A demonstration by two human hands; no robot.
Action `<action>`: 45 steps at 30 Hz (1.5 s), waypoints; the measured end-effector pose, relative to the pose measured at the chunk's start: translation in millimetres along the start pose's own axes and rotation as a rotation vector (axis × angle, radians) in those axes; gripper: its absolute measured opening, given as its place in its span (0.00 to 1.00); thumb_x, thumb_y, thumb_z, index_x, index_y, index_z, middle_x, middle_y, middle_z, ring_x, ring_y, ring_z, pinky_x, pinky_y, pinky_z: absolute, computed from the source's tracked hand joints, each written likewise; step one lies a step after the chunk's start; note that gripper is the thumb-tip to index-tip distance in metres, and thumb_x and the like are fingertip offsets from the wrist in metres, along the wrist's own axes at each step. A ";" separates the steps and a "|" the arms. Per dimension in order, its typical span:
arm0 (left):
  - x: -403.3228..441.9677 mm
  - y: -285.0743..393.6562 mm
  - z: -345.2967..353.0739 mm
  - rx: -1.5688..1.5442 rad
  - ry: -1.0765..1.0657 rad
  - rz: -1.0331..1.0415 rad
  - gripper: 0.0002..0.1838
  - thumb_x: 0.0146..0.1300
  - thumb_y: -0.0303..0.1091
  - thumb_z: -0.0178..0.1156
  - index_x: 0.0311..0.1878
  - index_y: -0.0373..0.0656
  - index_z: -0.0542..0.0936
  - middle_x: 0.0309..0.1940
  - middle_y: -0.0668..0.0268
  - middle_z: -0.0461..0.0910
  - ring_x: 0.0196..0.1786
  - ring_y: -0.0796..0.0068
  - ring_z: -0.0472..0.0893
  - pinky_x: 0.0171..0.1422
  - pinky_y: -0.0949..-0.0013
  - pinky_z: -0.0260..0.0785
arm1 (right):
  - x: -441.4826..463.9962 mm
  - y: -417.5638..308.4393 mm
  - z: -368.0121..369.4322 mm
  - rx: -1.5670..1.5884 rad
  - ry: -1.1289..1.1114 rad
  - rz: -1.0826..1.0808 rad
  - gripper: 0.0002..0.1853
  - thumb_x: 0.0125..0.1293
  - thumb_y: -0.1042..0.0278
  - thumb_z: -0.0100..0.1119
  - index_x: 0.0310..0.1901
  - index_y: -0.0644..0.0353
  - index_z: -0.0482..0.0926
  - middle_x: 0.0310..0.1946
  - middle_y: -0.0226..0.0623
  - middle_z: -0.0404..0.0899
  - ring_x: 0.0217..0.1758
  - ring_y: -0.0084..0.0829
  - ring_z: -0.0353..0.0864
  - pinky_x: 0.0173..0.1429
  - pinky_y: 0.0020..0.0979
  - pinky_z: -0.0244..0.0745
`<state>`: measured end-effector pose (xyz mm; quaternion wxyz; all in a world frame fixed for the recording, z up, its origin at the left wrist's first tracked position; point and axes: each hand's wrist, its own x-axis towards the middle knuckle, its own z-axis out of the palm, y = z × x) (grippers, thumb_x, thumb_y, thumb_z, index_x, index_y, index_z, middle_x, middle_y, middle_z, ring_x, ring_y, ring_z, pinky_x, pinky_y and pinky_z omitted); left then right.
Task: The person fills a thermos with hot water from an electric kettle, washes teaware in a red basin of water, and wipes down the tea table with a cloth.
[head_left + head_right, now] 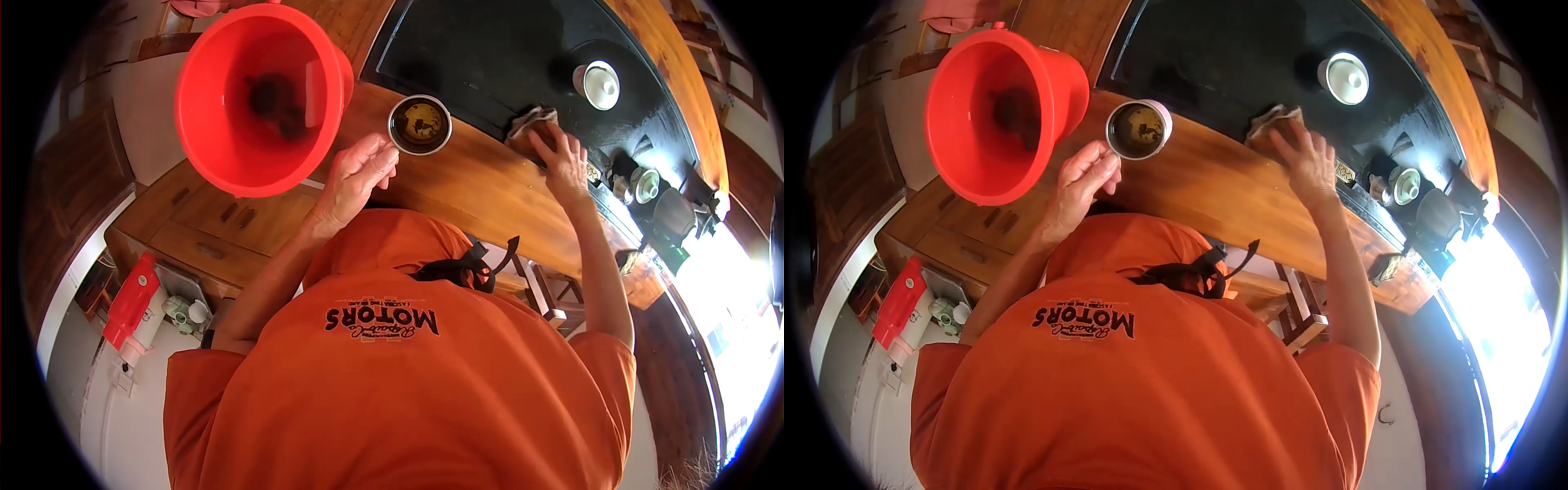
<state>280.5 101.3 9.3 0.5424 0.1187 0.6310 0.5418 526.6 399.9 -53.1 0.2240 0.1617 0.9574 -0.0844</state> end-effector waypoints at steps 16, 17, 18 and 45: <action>-4.0 -4.3 -11.2 0.002 0.009 -0.008 0.12 0.76 0.40 0.55 0.38 0.41 0.75 0.29 0.71 0.72 0.30 0.83 0.69 0.37 0.77 0.64 | 179.6 -146.6 -47.7 0.341 0.275 -0.180 0.27 0.60 0.72 0.57 0.63 0.43 0.76 0.58 0.39 0.73 0.58 0.47 0.77 0.60 0.44 0.78; -3.6 -3.1 -11.5 0.002 0.008 -0.007 0.12 0.76 0.40 0.54 0.38 0.42 0.74 0.29 0.71 0.72 0.30 0.83 0.68 0.37 0.77 0.64 | 176.3 -145.5 -50.5 0.314 0.212 -0.138 0.26 0.61 0.71 0.56 0.63 0.43 0.76 0.58 0.39 0.73 0.58 0.48 0.77 0.61 0.44 0.78; -3.4 -2.0 -11.4 0.004 0.004 -0.005 0.12 0.76 0.40 0.54 0.38 0.42 0.74 0.29 0.71 0.72 0.30 0.83 0.68 0.37 0.77 0.64 | 169.9 -141.6 -51.4 0.314 0.215 -0.134 0.26 0.61 0.71 0.56 0.63 0.43 0.76 0.58 0.39 0.73 0.58 0.48 0.77 0.61 0.44 0.78; 11.8 -4.2 -1.2 -0.010 -0.056 0.116 0.13 0.77 0.41 0.54 0.44 0.40 0.77 0.30 0.71 0.74 0.31 0.83 0.70 0.38 0.78 0.63 | 43.5 -110.8 14.2 0.277 0.507 0.050 0.30 0.52 0.73 0.62 0.61 0.48 0.78 0.61 0.32 0.72 0.55 0.42 0.74 0.55 0.43 0.74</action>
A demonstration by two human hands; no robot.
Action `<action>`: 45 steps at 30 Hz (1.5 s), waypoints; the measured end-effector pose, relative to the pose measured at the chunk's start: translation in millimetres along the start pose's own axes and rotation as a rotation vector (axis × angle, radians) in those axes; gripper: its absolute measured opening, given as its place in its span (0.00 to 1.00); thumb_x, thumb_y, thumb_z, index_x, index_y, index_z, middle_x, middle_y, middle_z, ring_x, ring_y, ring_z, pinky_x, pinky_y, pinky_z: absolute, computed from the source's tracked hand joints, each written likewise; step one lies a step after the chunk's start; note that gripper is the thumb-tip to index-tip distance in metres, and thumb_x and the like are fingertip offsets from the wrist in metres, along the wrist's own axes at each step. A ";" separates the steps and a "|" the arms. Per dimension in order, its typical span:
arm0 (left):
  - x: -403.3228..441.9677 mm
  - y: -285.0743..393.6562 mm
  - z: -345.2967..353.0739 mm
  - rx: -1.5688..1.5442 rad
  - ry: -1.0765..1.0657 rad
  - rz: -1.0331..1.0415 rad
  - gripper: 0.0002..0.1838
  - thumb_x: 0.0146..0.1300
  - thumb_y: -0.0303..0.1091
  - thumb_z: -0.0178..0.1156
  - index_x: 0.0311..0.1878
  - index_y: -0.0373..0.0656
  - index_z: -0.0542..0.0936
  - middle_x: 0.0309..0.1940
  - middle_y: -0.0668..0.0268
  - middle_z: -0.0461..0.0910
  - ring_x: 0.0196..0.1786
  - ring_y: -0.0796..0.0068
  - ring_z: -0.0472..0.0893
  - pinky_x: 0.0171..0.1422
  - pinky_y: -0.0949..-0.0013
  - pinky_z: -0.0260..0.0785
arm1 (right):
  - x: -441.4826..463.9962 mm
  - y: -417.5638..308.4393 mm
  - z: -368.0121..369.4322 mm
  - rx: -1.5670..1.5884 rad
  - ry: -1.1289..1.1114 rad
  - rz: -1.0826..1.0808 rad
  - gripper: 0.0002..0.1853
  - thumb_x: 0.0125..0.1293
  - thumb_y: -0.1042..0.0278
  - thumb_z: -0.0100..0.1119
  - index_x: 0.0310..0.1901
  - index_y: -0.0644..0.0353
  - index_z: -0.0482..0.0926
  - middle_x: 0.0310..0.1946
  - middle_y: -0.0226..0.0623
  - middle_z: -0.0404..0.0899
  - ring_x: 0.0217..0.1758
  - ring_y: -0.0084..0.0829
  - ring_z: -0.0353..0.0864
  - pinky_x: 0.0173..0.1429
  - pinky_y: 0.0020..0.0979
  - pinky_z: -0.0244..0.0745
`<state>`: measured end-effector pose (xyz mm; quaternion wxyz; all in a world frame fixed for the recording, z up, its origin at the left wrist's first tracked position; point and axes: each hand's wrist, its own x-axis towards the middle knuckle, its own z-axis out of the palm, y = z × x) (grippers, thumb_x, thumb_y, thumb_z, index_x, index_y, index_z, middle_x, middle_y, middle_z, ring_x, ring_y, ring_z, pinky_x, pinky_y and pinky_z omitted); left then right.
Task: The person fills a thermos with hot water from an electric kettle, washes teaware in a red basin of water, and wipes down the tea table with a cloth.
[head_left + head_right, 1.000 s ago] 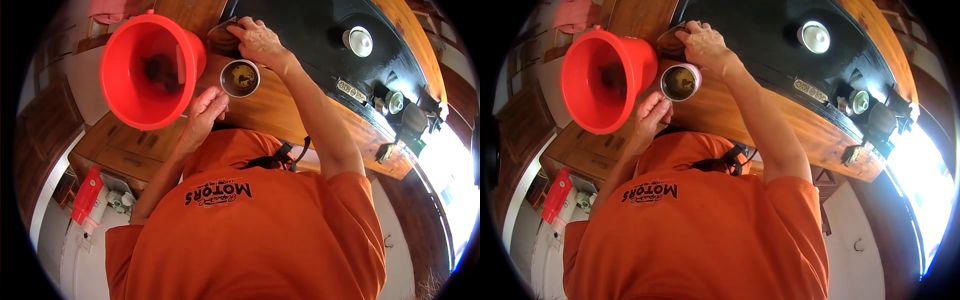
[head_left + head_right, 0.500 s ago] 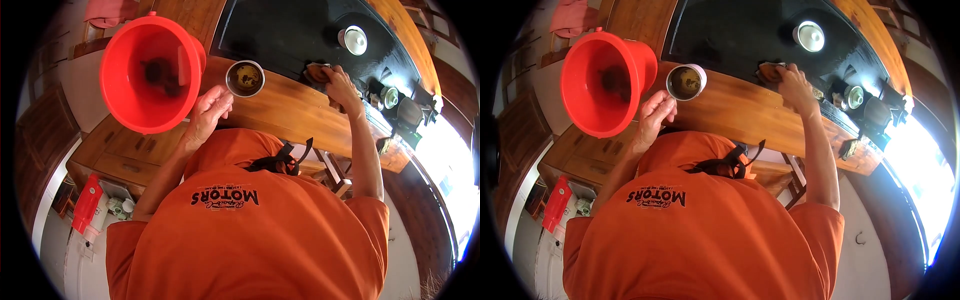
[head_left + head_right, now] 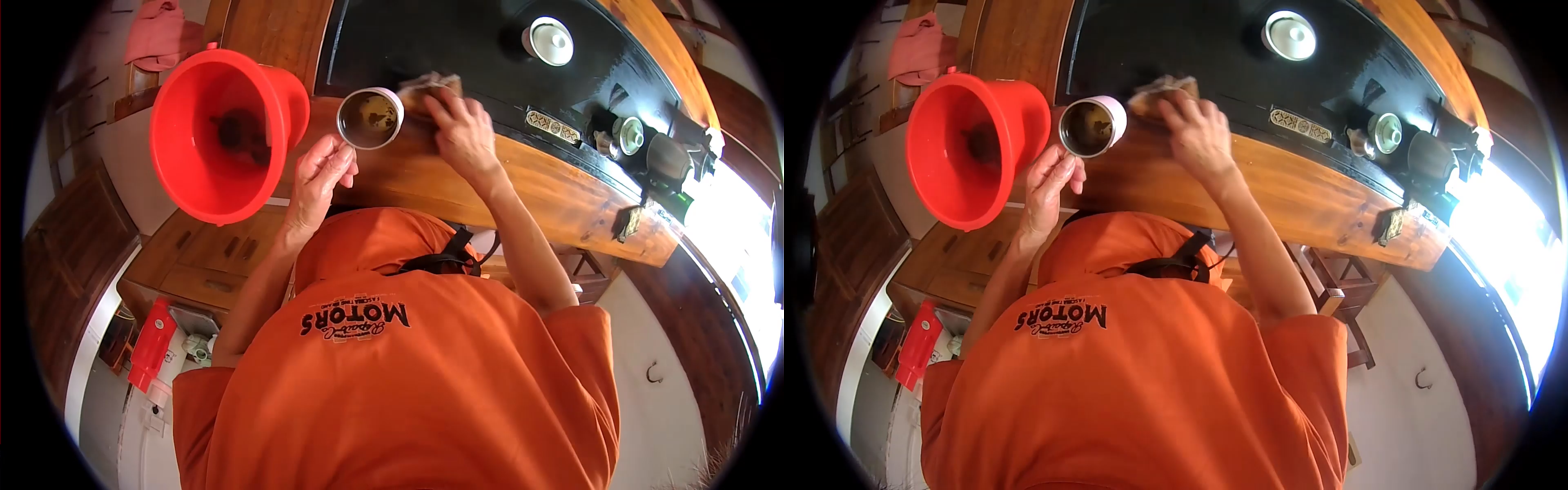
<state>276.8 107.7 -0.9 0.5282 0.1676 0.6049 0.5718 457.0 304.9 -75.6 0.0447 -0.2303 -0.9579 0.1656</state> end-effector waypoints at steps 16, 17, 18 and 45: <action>129.9 -44.4 67.9 -0.136 0.051 -0.079 0.15 0.77 0.47 0.53 0.49 0.43 0.77 0.33 0.69 0.80 0.34 0.81 0.78 0.42 0.75 0.70 | -210.6 110.4 -56.4 -0.165 -0.048 0.481 0.30 0.63 0.78 0.51 0.68 0.53 0.72 0.72 0.44 0.66 0.70 0.53 0.65 0.74 0.50 0.62; 136.9 -46.2 69.6 -0.140 0.065 -0.088 0.16 0.76 0.47 0.53 0.49 0.44 0.77 0.33 0.69 0.80 0.34 0.81 0.78 0.42 0.75 0.71 | -215.6 111.5 -58.1 -0.143 -0.051 0.488 0.29 0.64 0.78 0.51 0.68 0.53 0.72 0.72 0.44 0.66 0.70 0.53 0.65 0.74 0.50 0.62; 142.7 -47.7 71.3 -0.127 0.076 -0.081 0.16 0.76 0.48 0.53 0.49 0.44 0.77 0.33 0.69 0.80 0.34 0.80 0.79 0.42 0.74 0.71 | -219.6 113.1 -60.9 -0.134 -0.067 0.467 0.31 0.62 0.80 0.52 0.69 0.56 0.70 0.73 0.50 0.64 0.70 0.54 0.65 0.76 0.48 0.60; 27.0 -70.7 78.2 0.197 0.286 -0.080 0.14 0.76 0.41 0.54 0.55 0.41 0.78 0.35 0.67 0.81 0.33 0.81 0.79 0.39 0.76 0.71 | -103.1 238.2 -19.9 -0.076 0.365 0.411 0.28 0.59 0.75 0.55 0.64 0.57 0.74 0.63 0.50 0.72 0.59 0.56 0.75 0.60 0.52 0.71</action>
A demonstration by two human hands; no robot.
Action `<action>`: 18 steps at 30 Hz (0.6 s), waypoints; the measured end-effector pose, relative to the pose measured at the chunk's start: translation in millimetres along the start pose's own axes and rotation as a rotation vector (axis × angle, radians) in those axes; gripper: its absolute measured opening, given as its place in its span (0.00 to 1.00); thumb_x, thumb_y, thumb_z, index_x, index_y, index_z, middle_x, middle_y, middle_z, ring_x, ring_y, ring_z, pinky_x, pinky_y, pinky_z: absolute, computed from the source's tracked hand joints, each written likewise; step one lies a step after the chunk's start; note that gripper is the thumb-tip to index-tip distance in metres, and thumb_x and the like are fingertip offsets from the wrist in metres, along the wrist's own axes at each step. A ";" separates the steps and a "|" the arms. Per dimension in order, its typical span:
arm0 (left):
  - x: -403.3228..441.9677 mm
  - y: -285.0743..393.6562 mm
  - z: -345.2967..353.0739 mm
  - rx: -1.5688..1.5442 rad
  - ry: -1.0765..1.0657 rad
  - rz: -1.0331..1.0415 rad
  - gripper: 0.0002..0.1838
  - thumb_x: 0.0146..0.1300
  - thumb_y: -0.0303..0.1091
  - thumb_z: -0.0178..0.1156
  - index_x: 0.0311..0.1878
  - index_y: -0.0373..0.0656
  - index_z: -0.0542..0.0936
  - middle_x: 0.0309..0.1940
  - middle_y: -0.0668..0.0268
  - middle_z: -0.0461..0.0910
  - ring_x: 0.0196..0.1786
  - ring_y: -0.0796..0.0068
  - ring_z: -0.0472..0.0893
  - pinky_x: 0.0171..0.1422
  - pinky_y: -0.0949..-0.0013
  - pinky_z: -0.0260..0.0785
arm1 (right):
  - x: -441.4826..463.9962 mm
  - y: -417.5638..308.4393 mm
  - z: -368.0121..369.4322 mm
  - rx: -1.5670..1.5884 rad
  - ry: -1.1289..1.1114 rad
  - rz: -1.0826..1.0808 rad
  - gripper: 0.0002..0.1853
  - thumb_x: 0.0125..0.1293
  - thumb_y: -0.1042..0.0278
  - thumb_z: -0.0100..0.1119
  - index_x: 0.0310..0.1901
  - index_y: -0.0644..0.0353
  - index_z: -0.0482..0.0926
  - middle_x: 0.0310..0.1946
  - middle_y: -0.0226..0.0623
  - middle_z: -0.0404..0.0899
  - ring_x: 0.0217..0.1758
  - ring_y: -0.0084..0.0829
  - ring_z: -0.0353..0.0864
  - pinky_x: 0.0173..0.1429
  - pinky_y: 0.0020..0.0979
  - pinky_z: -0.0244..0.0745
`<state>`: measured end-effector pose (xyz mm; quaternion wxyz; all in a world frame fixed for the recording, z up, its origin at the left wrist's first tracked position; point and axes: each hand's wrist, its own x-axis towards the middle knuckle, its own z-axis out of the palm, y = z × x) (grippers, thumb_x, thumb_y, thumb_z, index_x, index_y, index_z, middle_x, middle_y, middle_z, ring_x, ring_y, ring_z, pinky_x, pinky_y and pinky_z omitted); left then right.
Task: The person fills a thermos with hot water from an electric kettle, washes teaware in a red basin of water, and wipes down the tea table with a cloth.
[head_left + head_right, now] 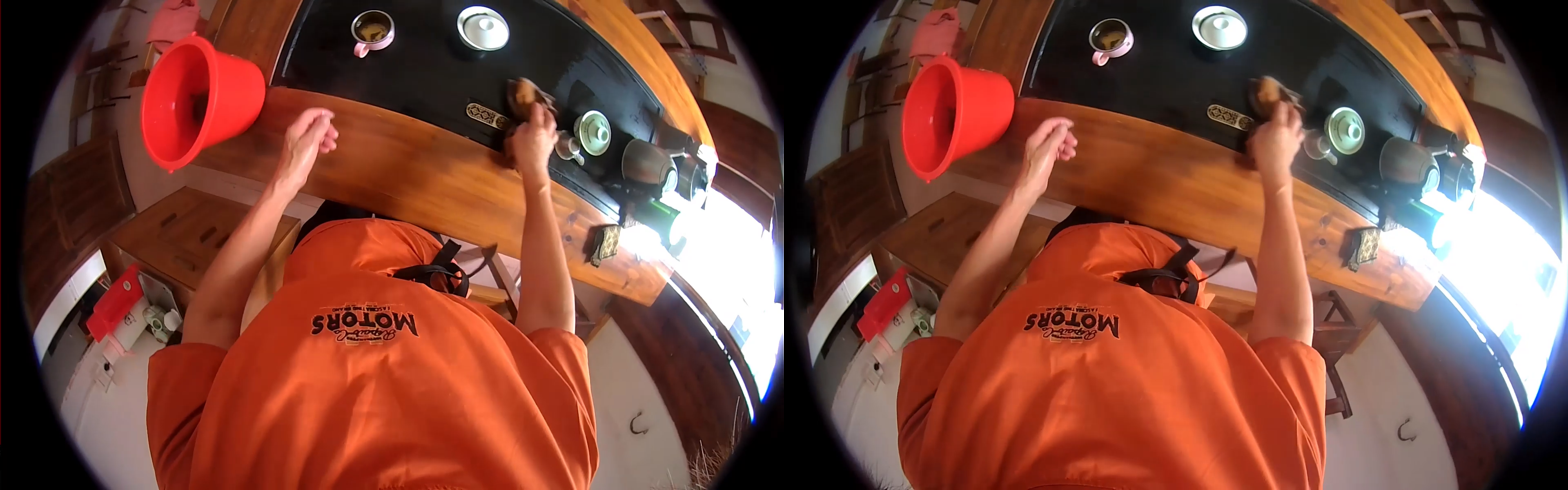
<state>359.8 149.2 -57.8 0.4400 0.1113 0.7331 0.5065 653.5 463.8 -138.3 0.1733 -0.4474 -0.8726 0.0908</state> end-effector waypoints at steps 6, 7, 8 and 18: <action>-66.1 -28.5 -23.4 -0.058 0.121 -0.053 0.12 0.77 0.37 0.53 0.54 0.41 0.79 0.34 0.68 0.80 0.32 0.81 0.77 0.40 0.76 0.70 | -6.6 -61.1 -5.0 0.173 -0.271 -0.151 0.33 0.52 0.78 0.57 0.64 0.56 0.74 0.63 0.51 0.70 0.54 0.62 0.74 0.58 0.53 0.74; -71.6 -32.3 -25.5 -0.061 0.142 -0.060 0.12 0.77 0.37 0.52 0.54 0.40 0.79 0.34 0.68 0.80 0.32 0.82 0.77 0.40 0.76 0.70 | -17.6 -86.6 -4.7 0.146 -0.256 -0.147 0.33 0.51 0.79 0.57 0.64 0.56 0.74 0.62 0.50 0.70 0.54 0.60 0.73 0.57 0.52 0.74; -75.1 -33.2 -26.0 -0.063 0.137 -0.062 0.12 0.77 0.37 0.52 0.54 0.40 0.79 0.34 0.68 0.80 0.32 0.82 0.77 0.40 0.76 0.70 | -28.4 -112.3 -5.1 0.118 -0.239 -0.142 0.34 0.50 0.79 0.58 0.64 0.57 0.75 0.62 0.49 0.70 0.53 0.58 0.73 0.57 0.51 0.75; -91.3 -31.3 -63.1 -0.003 0.189 -0.046 0.12 0.77 0.35 0.52 0.55 0.40 0.78 0.35 0.69 0.79 0.34 0.81 0.76 0.41 0.76 0.69 | -120.7 -69.9 -80.5 0.105 -0.325 -0.221 0.32 0.52 0.77 0.59 0.64 0.59 0.75 0.68 0.47 0.68 0.66 0.51 0.70 0.69 0.48 0.65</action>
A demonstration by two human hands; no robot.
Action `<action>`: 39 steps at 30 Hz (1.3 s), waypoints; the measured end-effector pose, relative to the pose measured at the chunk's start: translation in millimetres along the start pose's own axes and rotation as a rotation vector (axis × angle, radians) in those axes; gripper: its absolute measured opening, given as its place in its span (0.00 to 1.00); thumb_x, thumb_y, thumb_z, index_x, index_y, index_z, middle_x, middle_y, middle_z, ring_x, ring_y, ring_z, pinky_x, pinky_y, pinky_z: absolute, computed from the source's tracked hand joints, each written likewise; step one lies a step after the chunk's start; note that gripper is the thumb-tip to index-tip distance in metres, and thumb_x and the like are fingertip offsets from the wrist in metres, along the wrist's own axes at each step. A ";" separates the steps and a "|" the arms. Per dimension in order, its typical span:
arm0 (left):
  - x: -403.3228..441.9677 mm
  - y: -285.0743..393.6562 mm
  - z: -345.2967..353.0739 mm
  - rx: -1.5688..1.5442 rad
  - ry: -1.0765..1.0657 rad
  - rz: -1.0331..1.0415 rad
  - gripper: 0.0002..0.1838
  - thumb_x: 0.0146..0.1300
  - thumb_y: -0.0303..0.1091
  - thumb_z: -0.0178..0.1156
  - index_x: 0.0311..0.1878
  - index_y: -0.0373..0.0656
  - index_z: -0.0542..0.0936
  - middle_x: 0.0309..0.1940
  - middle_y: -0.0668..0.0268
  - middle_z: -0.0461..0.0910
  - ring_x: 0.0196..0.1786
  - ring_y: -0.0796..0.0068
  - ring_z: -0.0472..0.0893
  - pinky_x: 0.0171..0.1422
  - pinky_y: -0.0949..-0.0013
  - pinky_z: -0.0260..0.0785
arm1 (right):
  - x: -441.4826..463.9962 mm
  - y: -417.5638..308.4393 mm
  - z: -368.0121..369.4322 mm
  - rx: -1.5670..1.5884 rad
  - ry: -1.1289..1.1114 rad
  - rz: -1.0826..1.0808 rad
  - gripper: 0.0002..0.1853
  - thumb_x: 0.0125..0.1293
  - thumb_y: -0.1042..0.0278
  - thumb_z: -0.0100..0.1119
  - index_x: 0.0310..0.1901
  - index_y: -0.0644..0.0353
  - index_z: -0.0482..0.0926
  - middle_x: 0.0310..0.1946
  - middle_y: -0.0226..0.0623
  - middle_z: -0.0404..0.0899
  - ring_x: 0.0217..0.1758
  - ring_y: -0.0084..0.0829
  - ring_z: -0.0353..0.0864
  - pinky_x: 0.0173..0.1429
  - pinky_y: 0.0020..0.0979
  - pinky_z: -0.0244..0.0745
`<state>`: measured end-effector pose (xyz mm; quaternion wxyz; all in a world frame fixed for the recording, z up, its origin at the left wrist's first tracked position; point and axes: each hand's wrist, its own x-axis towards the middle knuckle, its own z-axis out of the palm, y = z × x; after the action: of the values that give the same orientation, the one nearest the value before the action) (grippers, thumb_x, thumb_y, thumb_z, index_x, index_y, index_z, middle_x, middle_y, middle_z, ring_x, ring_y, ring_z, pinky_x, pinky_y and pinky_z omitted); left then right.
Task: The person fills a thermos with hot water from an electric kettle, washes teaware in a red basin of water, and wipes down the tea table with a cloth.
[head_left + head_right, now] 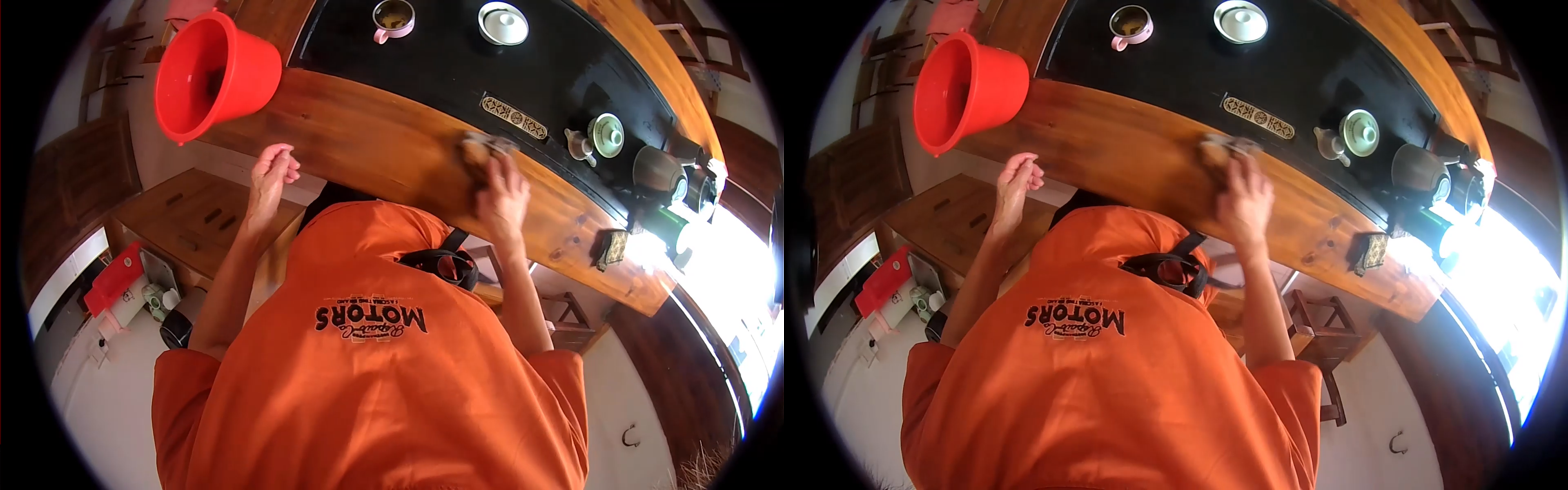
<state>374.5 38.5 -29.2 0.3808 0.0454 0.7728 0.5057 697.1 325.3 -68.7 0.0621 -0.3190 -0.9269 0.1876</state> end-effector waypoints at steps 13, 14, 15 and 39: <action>36.5 8.3 -164.4 -0.256 0.343 -0.074 0.16 0.75 0.45 0.54 0.53 0.42 0.77 0.36 0.64 0.83 0.33 0.75 0.81 0.41 0.72 0.73 | -71.8 65.4 41.1 -0.257 0.312 0.784 0.34 0.63 0.67 0.54 0.71 0.64 0.64 0.72 0.58 0.63 0.69 0.58 0.66 0.71 0.54 0.61; 41.8 9.0 -179.8 -0.259 0.340 -0.074 0.16 0.75 0.45 0.54 0.53 0.42 0.77 0.36 0.64 0.83 0.33 0.75 0.81 0.41 0.72 0.73 | -66.2 55.7 44.7 -0.259 0.304 0.752 0.34 0.62 0.67 0.54 0.71 0.64 0.65 0.71 0.59 0.64 0.69 0.58 0.67 0.70 0.54 0.61; 48.6 9.1 -195.0 -0.281 0.361 -0.068 0.18 0.74 0.48 0.55 0.52 0.43 0.76 0.36 0.63 0.83 0.34 0.73 0.81 0.42 0.71 0.72 | -61.7 46.1 47.1 -0.267 0.300 0.727 0.34 0.61 0.68 0.55 0.70 0.65 0.65 0.70 0.60 0.65 0.68 0.58 0.68 0.69 0.54 0.62; 128.9 103.7 -248.8 -0.126 -0.149 0.000 0.31 0.76 0.49 0.55 0.73 0.40 0.66 0.67 0.65 0.72 0.70 0.71 0.70 0.74 0.63 0.60 | 103.9 -304.5 145.3 0.054 0.133 0.279 0.31 0.61 0.72 0.61 0.68 0.57 0.70 0.72 0.49 0.62 0.67 0.55 0.64 0.70 0.52 0.63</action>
<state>93.0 -38.5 34.8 0.4394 0.0591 0.7089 0.5486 408.1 123.2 -85.2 0.1054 -0.4548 -0.8619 0.1977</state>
